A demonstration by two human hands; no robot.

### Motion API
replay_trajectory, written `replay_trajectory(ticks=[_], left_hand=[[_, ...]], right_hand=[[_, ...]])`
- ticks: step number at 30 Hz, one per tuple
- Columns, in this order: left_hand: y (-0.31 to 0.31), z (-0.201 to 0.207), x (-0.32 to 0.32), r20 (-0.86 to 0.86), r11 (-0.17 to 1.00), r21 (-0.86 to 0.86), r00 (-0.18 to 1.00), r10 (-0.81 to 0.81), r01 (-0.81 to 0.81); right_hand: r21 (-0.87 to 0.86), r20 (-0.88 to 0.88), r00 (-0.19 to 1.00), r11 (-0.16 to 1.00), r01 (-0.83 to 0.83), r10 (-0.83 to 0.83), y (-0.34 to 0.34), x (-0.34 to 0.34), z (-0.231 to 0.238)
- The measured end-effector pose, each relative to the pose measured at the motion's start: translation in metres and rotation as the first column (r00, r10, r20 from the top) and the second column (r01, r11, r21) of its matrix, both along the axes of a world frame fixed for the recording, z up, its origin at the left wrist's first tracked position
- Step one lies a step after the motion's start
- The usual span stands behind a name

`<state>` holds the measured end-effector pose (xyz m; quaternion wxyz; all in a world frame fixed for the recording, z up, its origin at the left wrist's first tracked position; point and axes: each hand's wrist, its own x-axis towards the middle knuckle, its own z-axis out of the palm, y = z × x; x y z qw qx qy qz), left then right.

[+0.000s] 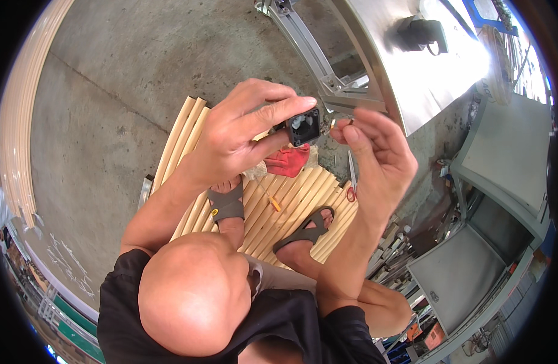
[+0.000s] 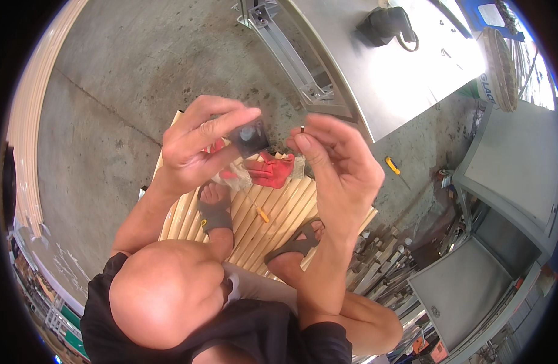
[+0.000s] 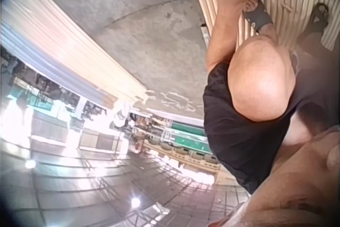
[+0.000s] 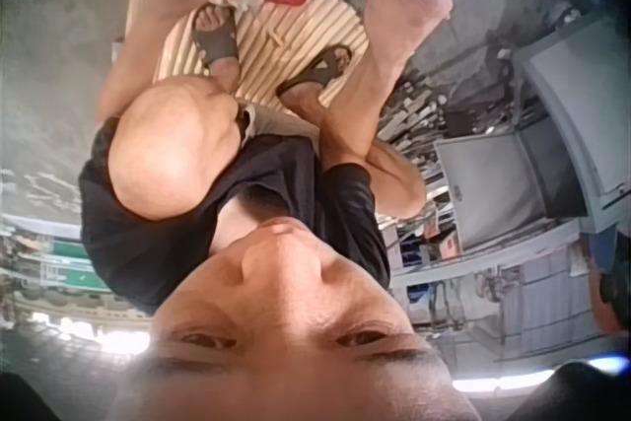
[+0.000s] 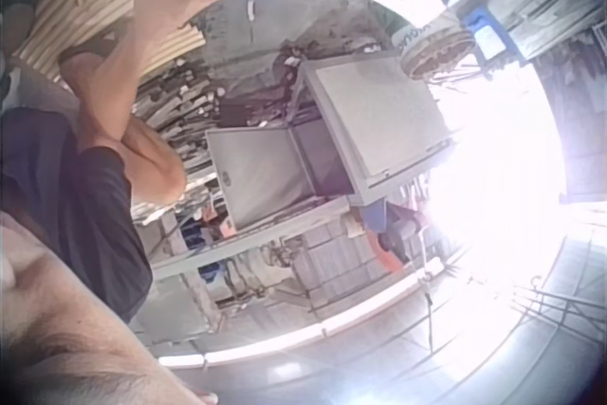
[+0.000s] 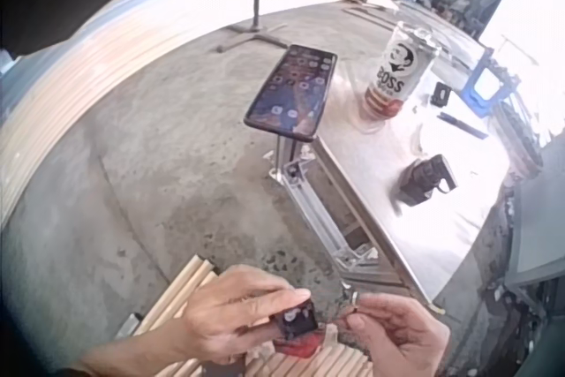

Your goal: The person disassembles and reassembles a black valve component by removing and replacing small screws using a screwdriver, handling an O-ring and a secondary metal part.

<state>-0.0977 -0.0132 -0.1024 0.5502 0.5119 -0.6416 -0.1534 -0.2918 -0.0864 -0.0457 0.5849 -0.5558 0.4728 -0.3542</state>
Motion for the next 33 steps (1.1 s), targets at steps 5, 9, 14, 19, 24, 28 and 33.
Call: replay_trajectory(ticks=[5, 9, 14, 19, 24, 28, 33], left_hand=[[-0.001, 0.000, 0.000, 0.008, 1.000, 0.022, 1.000, 0.016, -0.017], [-0.001, 0.002, -0.002, -0.018, 0.998, 0.064, 1.000, 0.016, -0.015], [0.002, 0.005, -0.005, -0.054, 0.990, 0.142, 0.999, 0.010, -0.002], [0.000, 0.002, -0.005, -0.020, 0.992, 0.128, 1.000, 0.017, -0.014], [0.001, 0.004, -0.006, -0.029, 0.986, 0.165, 0.999, 0.020, -0.015], [0.002, 0.004, -0.006, -0.045, 0.984, 0.176, 0.999, 0.019, -0.011], [0.002, 0.003, -0.006, -0.029, 0.986, 0.164, 0.999, 0.014, -0.009]], right_hand=[[-0.165, -0.127, 0.986, 0.978, -0.126, 0.105, 0.002, 0.001, 0.008], [-0.231, -0.165, 0.978, 0.960, -0.161, 0.125, -0.002, 0.010, 0.009], [-0.168, -0.123, 0.976, 0.966, -0.198, 0.178, -0.013, 0.010, -0.004], [-0.031, 0.027, 0.972, 0.972, -0.233, 0.234, -0.018, 0.009, -0.014], [-0.065, -0.007, 0.962, 0.960, -0.273, 0.273, -0.019, 0.008, -0.021], [-0.101, -0.057, 0.959, 0.954, -0.282, 0.278, -0.016, 0.011, -0.021], [-0.271, -0.242, 0.934, 0.906, -0.324, 0.261, -0.014, 0.013, -0.013]])
